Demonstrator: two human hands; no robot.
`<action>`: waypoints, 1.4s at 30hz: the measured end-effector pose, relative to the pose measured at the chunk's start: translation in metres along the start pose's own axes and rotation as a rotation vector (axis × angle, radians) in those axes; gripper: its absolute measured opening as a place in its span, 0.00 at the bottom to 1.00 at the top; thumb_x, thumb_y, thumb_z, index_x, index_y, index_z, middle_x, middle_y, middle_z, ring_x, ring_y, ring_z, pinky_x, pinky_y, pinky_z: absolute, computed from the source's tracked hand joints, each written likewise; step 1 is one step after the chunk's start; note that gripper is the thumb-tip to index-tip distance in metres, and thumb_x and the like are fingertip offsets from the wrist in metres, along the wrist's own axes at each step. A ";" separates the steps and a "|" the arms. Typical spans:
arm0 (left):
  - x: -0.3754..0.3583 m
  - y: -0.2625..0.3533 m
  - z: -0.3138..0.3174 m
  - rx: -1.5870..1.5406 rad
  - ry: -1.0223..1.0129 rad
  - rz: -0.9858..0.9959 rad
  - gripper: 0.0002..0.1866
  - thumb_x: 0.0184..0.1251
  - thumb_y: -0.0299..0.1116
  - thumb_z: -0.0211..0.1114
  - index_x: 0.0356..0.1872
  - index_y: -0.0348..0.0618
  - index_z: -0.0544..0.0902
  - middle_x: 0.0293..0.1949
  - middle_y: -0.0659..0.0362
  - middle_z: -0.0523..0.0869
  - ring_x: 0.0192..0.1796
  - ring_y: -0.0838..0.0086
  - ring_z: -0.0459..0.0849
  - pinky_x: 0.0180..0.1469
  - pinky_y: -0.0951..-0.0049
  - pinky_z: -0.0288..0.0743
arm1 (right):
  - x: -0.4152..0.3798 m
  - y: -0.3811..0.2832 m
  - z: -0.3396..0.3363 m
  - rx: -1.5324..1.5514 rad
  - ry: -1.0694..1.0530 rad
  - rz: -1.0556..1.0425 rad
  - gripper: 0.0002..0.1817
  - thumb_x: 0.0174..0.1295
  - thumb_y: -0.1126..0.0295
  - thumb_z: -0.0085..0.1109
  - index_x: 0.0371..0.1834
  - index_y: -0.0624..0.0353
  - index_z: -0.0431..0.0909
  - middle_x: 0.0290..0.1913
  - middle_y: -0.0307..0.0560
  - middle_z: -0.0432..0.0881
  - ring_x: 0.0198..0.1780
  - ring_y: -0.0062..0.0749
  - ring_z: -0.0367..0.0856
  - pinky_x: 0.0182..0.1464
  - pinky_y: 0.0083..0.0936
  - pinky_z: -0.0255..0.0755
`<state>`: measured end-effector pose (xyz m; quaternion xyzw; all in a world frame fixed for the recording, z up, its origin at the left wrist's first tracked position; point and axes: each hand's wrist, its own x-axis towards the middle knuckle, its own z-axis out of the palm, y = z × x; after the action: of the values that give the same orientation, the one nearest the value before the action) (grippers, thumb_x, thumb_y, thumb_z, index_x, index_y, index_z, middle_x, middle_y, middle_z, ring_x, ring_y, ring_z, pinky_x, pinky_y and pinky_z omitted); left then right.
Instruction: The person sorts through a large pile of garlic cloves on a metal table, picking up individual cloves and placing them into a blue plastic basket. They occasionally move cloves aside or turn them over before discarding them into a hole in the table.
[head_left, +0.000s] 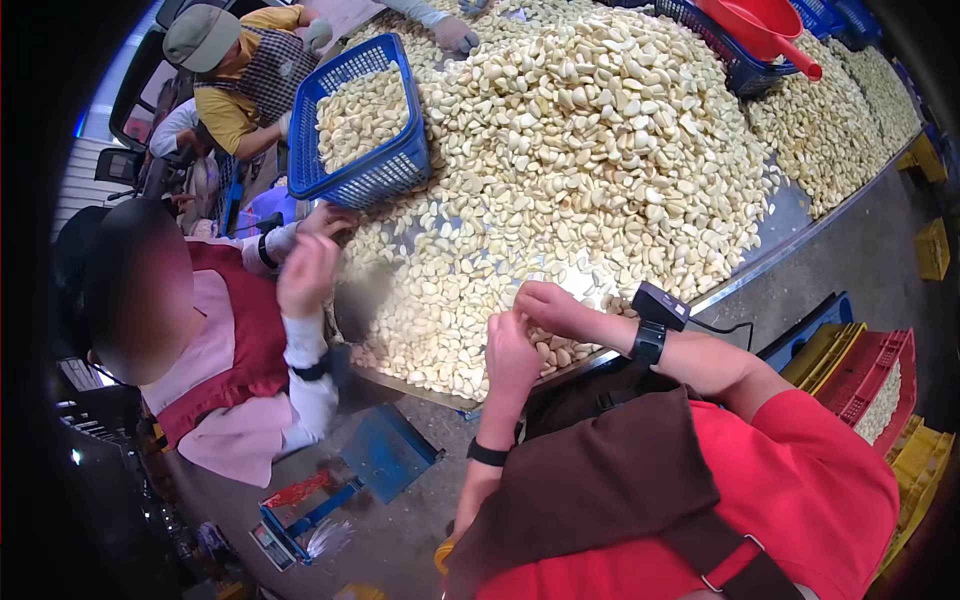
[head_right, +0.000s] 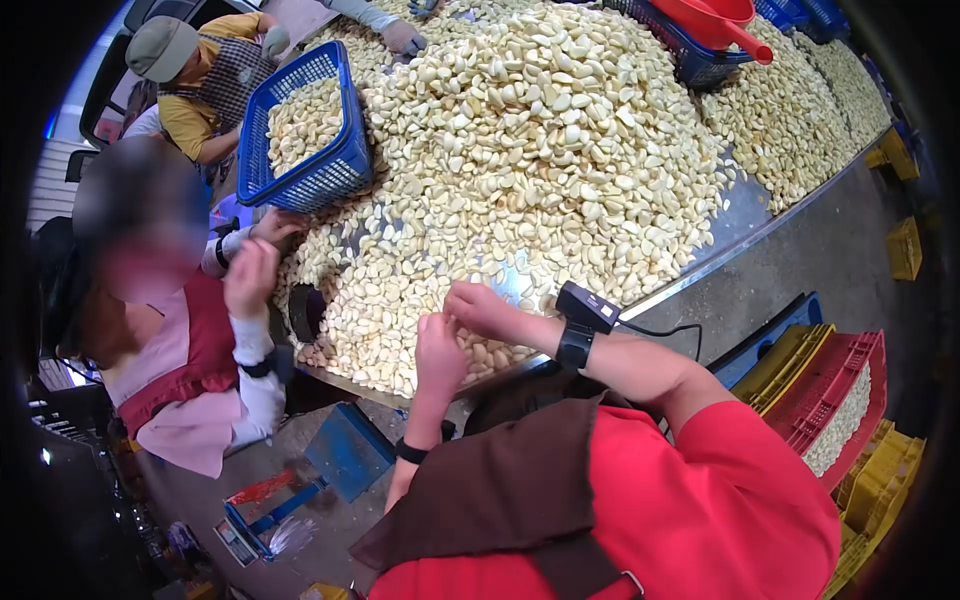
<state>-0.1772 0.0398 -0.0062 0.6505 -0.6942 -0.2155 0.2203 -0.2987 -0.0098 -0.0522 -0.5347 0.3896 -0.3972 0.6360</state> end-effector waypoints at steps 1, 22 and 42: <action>-0.003 -0.011 -0.002 -0.048 0.074 0.105 0.07 0.68 0.30 0.52 0.35 0.36 0.74 0.32 0.47 0.74 0.32 0.53 0.75 0.35 0.56 0.69 | 0.002 -0.010 -0.002 -0.003 -0.004 0.000 0.12 0.69 0.66 0.45 0.31 0.61 0.72 0.22 0.36 0.72 0.25 0.25 0.71 0.27 0.28 0.67; 0.018 0.006 -0.030 -0.465 -0.295 -0.249 0.11 0.69 0.36 0.54 0.43 0.43 0.81 0.29 0.55 0.83 0.31 0.74 0.79 0.35 0.74 0.72 | 0.033 -0.004 -0.082 -0.405 -0.103 0.042 0.13 0.53 0.67 0.67 0.25 0.60 0.71 0.22 0.46 0.79 0.24 0.30 0.77 0.25 0.27 0.69; 0.150 -0.048 -0.016 0.239 0.052 -0.259 0.13 0.57 0.38 0.62 0.43 0.50 0.82 0.30 0.51 0.85 0.38 0.56 0.83 0.41 0.59 0.75 | -0.030 -0.083 -0.127 -0.811 0.164 -0.179 0.10 0.62 0.64 0.52 0.35 0.60 0.76 0.39 0.55 0.82 0.44 0.42 0.81 0.46 0.36 0.75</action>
<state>-0.1379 -0.1127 -0.0172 0.7613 -0.6194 -0.1410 0.1298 -0.4344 -0.0386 0.0160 -0.7400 0.5157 -0.3065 0.3040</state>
